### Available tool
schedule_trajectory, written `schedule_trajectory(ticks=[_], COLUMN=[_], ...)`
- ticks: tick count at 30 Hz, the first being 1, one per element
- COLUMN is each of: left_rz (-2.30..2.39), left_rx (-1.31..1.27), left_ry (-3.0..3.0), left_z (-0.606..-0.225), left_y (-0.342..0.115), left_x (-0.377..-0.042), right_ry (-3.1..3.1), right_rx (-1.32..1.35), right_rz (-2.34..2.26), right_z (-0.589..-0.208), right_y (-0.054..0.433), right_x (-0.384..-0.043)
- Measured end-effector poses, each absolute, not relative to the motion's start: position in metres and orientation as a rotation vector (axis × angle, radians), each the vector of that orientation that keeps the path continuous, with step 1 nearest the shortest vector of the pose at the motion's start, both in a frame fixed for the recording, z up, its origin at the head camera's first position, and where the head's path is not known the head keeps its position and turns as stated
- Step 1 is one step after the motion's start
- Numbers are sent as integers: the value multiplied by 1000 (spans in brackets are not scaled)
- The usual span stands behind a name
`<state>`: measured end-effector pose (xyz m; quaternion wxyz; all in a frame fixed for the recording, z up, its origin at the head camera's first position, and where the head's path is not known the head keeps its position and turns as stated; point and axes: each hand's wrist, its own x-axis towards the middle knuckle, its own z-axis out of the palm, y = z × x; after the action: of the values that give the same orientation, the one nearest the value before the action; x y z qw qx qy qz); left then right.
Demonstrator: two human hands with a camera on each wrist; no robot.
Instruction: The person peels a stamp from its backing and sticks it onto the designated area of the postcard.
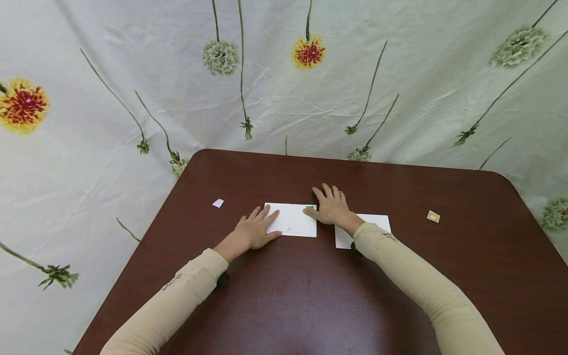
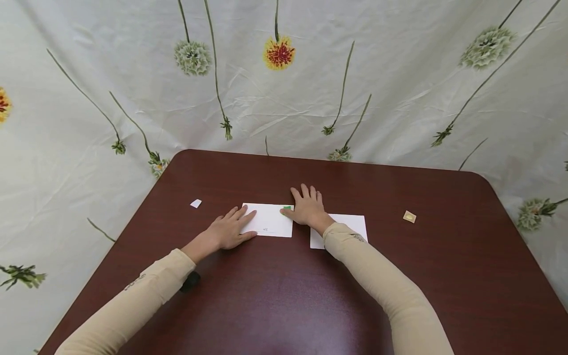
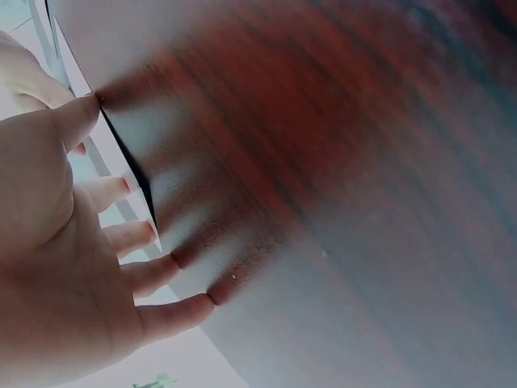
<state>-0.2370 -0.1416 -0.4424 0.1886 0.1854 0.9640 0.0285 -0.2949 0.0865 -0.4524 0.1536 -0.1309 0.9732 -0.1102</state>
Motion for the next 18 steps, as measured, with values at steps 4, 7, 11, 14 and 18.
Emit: schedule_trajectory(ticks=[4,7,11,14,18], left_rz=[98,110,108,109,99], left_rx=[519,525,531,535,538], left_ry=[2714,2720,2723,2723,2719], left_z=[-442,-442,-442,-442,-443], left_y=[-142,-143,-143,-143,-144], left_x=[-237,-237,-236,-236,-236], right_ry=[2779,2767,2767,2771,2768], right_rx=[-308,-268,-248,-232,-223], right_rz=[-289,-283,-297,-304,-328], right_z=[-453,-455,-457,-457,-457], right_y=[86,86,89,91,94], right_x=[-296,-297,-298,-298,-298])
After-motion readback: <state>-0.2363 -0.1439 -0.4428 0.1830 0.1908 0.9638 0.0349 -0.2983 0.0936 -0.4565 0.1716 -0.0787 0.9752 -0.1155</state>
